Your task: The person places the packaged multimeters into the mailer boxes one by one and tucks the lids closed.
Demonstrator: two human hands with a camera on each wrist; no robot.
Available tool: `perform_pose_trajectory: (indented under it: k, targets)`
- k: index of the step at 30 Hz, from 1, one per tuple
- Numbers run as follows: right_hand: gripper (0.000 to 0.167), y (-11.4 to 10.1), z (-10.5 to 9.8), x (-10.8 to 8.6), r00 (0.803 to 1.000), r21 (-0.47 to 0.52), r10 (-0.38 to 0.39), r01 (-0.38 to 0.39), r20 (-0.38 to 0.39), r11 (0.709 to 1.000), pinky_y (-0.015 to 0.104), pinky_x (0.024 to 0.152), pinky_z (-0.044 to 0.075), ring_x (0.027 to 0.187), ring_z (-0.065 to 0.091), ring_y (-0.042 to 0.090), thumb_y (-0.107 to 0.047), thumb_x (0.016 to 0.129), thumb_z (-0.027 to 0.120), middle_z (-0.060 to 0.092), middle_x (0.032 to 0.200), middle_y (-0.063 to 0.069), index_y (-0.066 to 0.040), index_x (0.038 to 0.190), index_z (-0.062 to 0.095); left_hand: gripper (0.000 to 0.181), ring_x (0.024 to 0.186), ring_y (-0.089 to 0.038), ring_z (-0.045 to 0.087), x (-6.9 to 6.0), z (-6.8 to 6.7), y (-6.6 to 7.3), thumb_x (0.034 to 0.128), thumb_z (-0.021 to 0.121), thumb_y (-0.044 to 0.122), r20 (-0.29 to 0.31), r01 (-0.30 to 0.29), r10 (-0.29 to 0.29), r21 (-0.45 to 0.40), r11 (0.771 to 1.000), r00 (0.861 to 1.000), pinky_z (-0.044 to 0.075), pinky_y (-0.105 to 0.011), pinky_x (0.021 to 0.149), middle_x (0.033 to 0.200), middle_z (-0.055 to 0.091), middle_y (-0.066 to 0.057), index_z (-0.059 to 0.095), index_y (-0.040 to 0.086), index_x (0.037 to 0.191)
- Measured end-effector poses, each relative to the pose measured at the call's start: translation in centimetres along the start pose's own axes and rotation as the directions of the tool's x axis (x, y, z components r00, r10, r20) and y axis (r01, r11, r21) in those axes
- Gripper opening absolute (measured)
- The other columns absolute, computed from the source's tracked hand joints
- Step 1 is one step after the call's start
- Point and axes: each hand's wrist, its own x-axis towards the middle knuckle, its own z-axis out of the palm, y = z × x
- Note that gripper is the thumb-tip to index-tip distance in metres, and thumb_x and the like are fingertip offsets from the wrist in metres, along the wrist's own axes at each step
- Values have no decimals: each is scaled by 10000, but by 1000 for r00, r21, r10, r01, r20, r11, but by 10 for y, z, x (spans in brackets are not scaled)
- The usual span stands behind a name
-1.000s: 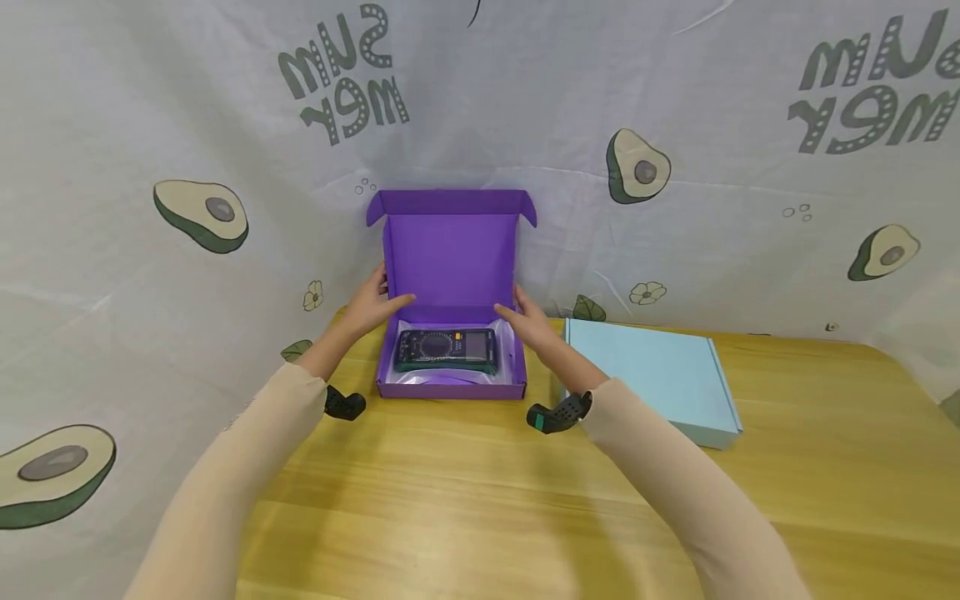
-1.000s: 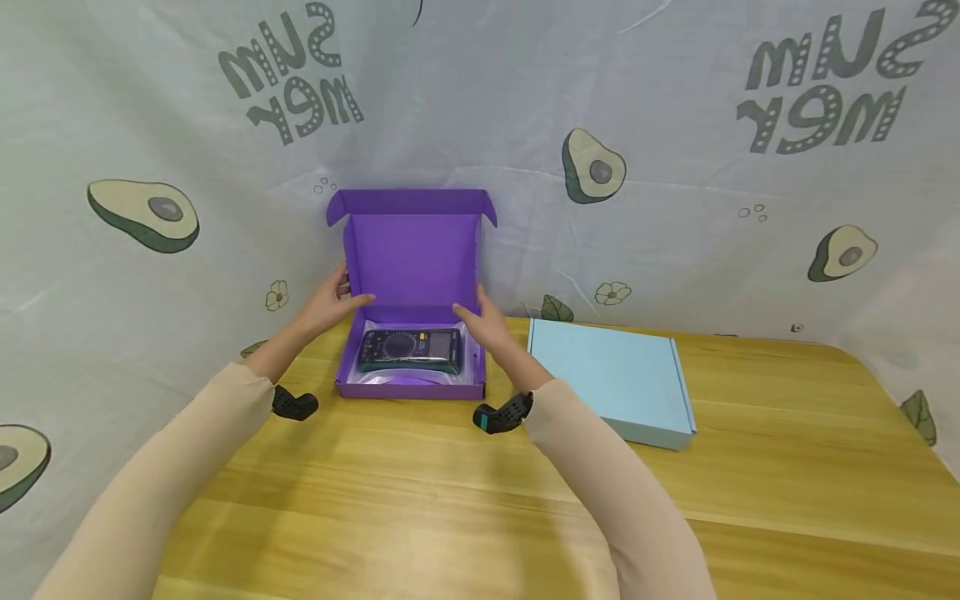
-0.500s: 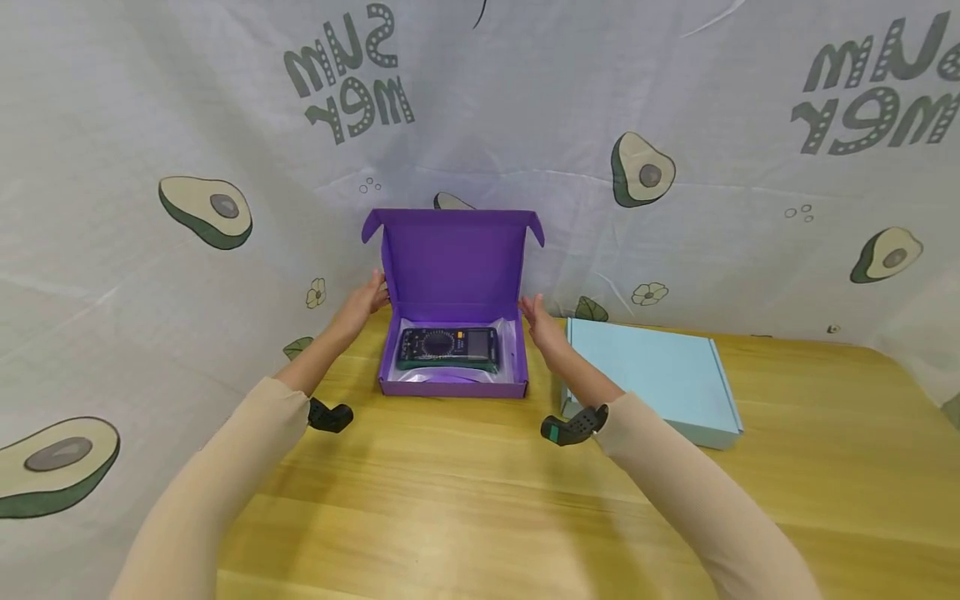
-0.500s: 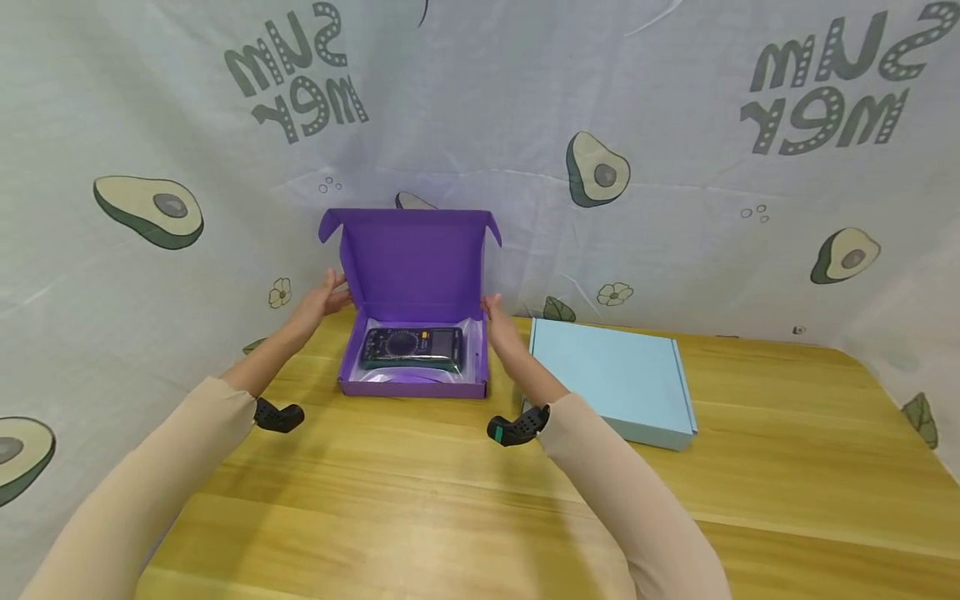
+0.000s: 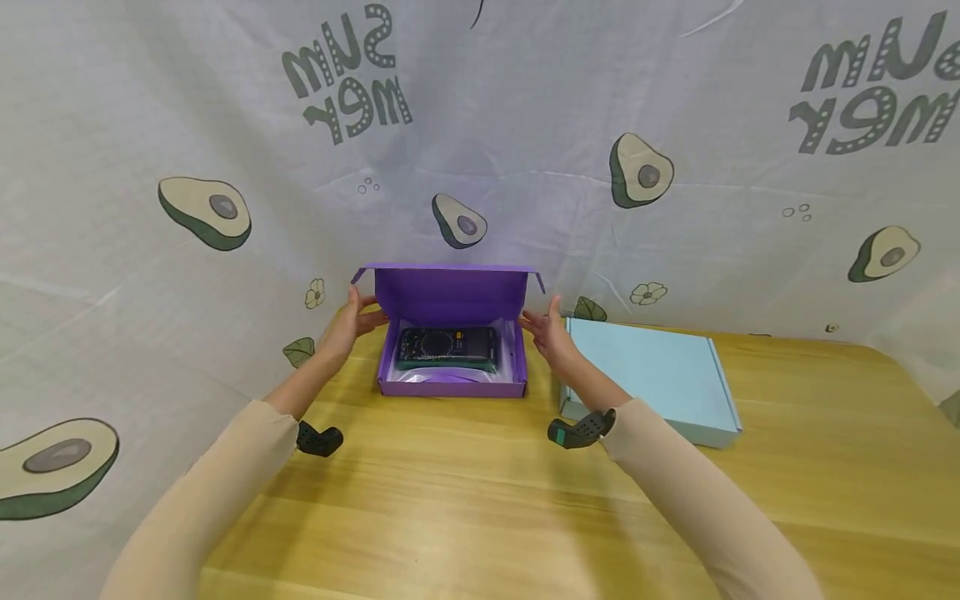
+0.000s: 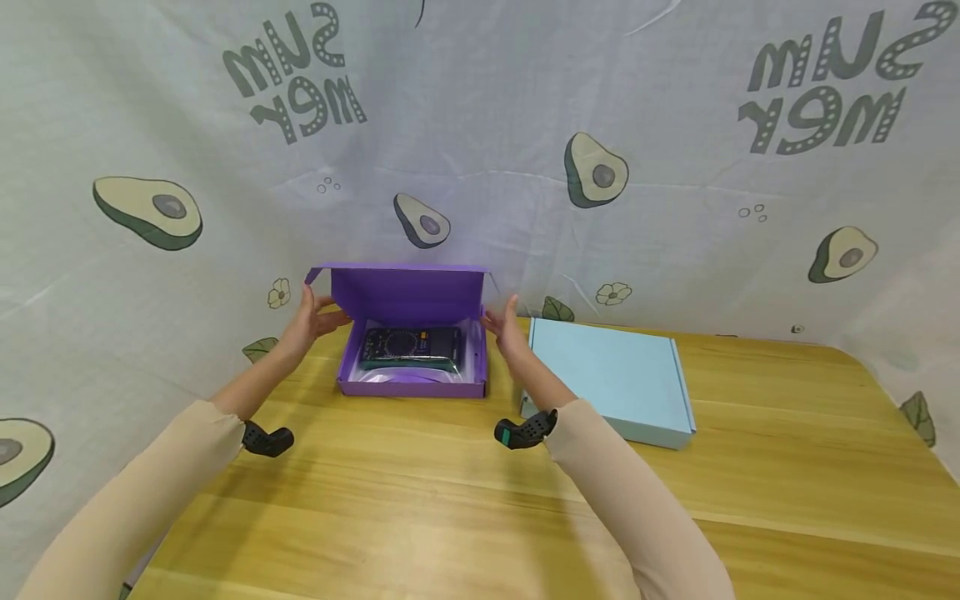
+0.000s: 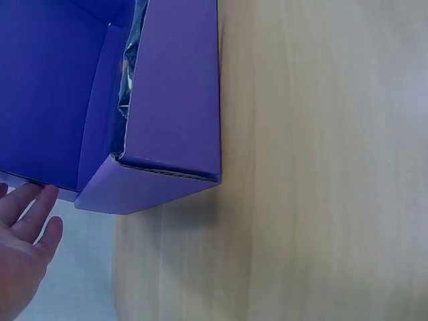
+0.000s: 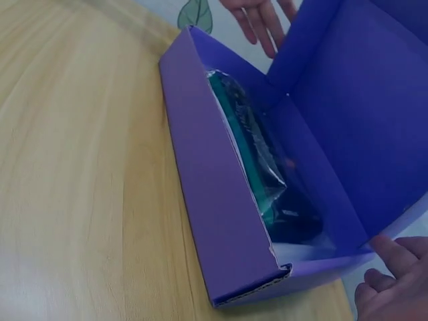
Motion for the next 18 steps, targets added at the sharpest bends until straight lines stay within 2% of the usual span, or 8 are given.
perform_pose_trajectory:
  k: [5, 8, 12, 14, 16, 18]
  targets:
    - [838, 1, -5, -3, 999, -34, 22, -20, 43, 999, 394, 1147, 0, 1415, 12, 270, -573, 912, -84, 147, 1509, 200, 40, 1456, 90, 958, 1292, -437, 311, -7, 1, -3, 867, -60, 655, 28, 45, -41, -158, 986, 999, 112, -518, 1115, 1334, 322, -358, 208, -73, 1428]
    - [894, 7, -9, 3, 998, -77, 15, -10, 59, 997, 453, 1133, -41, 1415, 27, 282, -657, 881, -41, 135, 1510, 215, 10, 1467, 52, 950, 1313, -425, 282, -10, 3, 0, 872, 15, 686, 20, 97, -95, -198, 975, 995, 93, -519, 1116, 1391, 301, -332, 212, -53, 1434]
    - [877, 13, -8, 7, 1000, -210, 13, -15, -10, 978, 574, 1087, -63, 1404, 136, 301, -731, 857, 77, 219, 1498, 192, -131, 1495, 27, 778, 1309, -428, 296, -11, 6, 4, 933, 203, 605, 1, 144, -147, -218, 965, 989, 92, -534, 1107, 1447, 296, -245, 256, 7, 1428]
    - [845, 14, -6, 5, 997, -267, 18, -39, -79, 963, 595, 1082, -29, 1392, 186, 305, -742, 854, 142, 225, 1511, 142, -203, 1499, 53, 670, 1289, -402, 351, -12, 8, 4, 948, 285, 525, -29, 167, -178, -217, 962, 984, 128, -521, 1102, 1375, 432, -189, 329, 16, 1380]
    - [837, 15, -2, 0, 989, -272, 31, -70, -146, 960, 574, 1096, 37, 1381, 221, 299, -738, 854, 211, 241, 1512, 110, -198, 1492, 157, 599, 1272, -348, 383, -15, 8, 2, 954, 323, 462, -49, 196, -208, -182, 964, 977, 160, -490, 1104, 1295, 518, -129, 384, 10, 1343]
    - [829, 18, 3, -3, 975, -262, 38, -96, -218, 960, 512, 1094, 154, 1323, 313, 288, -710, 858, 303, 324, 1470, 122, -127, 1446, 318, 565, 1256, -300, 384, -18, 9, 0, 953, 366, 424, -82, 225, -236, -120, 967, 968, 182, -462, 1104, 1244, 550, -104, 438, -6, 1313]
